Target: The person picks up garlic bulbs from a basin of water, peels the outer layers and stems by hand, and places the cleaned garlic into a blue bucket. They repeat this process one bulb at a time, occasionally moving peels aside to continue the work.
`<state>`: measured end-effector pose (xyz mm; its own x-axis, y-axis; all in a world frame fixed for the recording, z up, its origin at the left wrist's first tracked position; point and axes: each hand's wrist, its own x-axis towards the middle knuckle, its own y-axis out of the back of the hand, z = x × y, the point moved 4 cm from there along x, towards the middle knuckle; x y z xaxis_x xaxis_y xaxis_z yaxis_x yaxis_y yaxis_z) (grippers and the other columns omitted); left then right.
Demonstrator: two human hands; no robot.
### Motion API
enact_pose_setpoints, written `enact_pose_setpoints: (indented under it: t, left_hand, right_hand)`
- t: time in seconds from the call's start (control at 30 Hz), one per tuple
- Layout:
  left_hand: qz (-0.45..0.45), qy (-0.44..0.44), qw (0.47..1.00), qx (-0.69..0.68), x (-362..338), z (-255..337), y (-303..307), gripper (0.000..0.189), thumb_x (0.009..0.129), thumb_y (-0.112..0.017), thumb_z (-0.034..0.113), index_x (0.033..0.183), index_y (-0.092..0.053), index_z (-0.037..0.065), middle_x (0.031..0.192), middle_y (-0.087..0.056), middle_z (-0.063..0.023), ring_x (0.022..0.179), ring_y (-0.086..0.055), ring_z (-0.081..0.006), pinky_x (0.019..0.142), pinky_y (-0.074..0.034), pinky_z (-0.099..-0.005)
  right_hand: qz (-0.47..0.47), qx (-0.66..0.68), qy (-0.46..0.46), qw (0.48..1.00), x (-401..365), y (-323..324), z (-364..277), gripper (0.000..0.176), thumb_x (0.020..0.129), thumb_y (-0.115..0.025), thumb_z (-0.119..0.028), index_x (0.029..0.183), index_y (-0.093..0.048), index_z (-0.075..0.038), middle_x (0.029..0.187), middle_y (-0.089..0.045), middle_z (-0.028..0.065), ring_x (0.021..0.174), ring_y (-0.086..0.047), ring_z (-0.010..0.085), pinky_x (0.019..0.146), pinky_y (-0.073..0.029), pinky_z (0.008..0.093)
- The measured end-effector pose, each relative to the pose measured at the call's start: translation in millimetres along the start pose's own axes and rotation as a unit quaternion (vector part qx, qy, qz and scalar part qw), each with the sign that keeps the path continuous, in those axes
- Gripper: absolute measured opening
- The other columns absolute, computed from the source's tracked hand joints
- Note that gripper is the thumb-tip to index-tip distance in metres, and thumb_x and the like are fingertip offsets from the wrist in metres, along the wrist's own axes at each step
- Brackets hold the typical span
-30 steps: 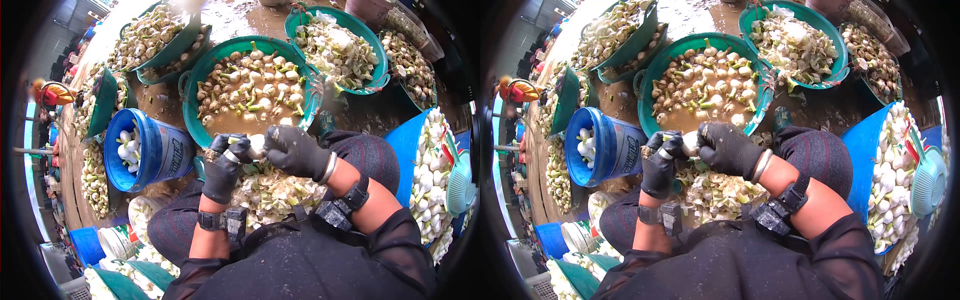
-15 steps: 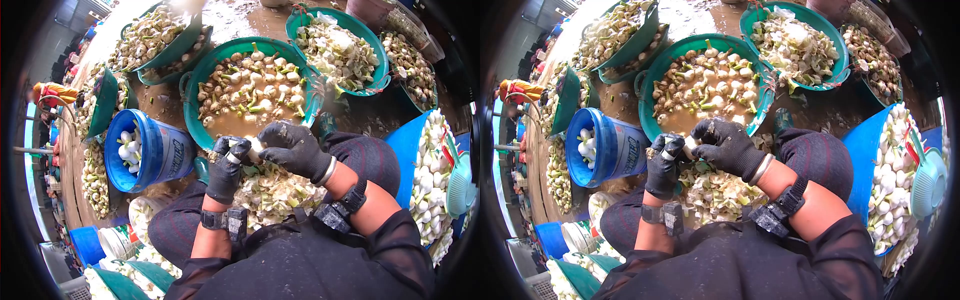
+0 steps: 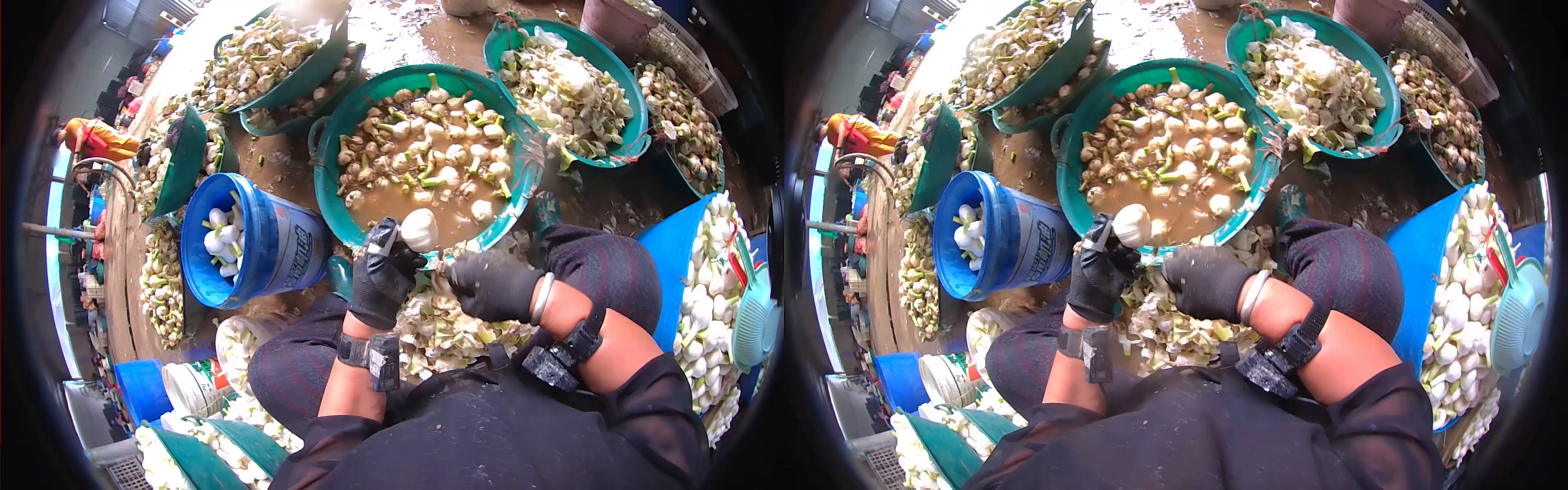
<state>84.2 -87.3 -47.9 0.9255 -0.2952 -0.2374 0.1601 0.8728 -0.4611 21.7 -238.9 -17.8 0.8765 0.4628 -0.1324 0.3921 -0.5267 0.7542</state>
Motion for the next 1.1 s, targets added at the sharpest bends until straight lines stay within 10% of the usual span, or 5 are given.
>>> enact_pose_setpoints:
  t: [0.4,0.6,0.8,0.97,1.1]
  left_hand:
    - [-0.028,-0.031,0.872,-0.488,5,107,106,0.051,0.089,-0.047,0.045,0.110,-0.049,-0.002,0.084,-0.060,-0.0108,0.069,-0.057,-0.0168,0.067,-0.052,-0.0324]
    - [0.097,0.062,0.989,0.098,57,-7,90,0.039,0.089,-0.050,0.035,0.109,-0.056,0.003,0.097,-0.062,-0.0133,0.077,-0.060,-0.0184,0.071,-0.051,-0.0317]
    - [-0.119,0.183,0.543,0.811,110,-130,95,0.048,0.079,-0.056,0.033,0.123,-0.051,0.015,0.116,-0.056,-0.0149,0.108,-0.053,-0.0342,0.092,-0.041,-0.0409]
    - [-0.254,-0.009,0.544,0.800,121,-144,117,0.019,0.078,-0.056,0.019,0.090,-0.068,0.010,0.094,-0.065,-0.0138,0.087,-0.061,-0.0301,0.079,-0.047,-0.0378]
    - [-0.085,0.179,0.963,0.181,60,-52,51,0.028,0.084,-0.059,0.018,0.110,-0.059,0.005,0.088,-0.062,-0.0027,0.077,-0.060,-0.0128,0.066,-0.049,-0.0254]
  right_hand:
    - [-0.207,0.012,-0.083,0.975,-5,-2,7,0.039,0.076,-0.058,-0.036,0.100,-0.062,-0.005,0.093,-0.062,0.0211,0.090,-0.059,0.0361,0.079,-0.046,0.0424]
    - [-0.049,0.065,-0.072,0.994,0,4,21,0.036,0.076,-0.058,-0.033,0.095,-0.061,-0.002,0.089,-0.061,0.0214,0.088,-0.059,0.0366,0.078,-0.046,0.0438]
    - [-0.029,0.083,-0.072,0.994,-2,13,22,0.037,0.078,-0.056,-0.033,0.099,-0.059,-0.004,0.092,-0.060,0.0213,0.089,-0.057,0.0376,0.078,-0.045,0.0445]
    - [0.061,0.111,-0.071,0.989,3,23,28,0.045,0.076,-0.059,-0.031,0.111,-0.056,-0.002,0.102,-0.058,0.0205,0.097,-0.054,0.0355,0.086,-0.042,0.0424]
    - [0.173,0.142,-0.071,0.972,14,31,21,0.068,0.069,-0.064,-0.021,0.129,-0.038,0.000,0.121,-0.046,0.0243,0.115,-0.043,0.0394,0.100,-0.032,0.0407]
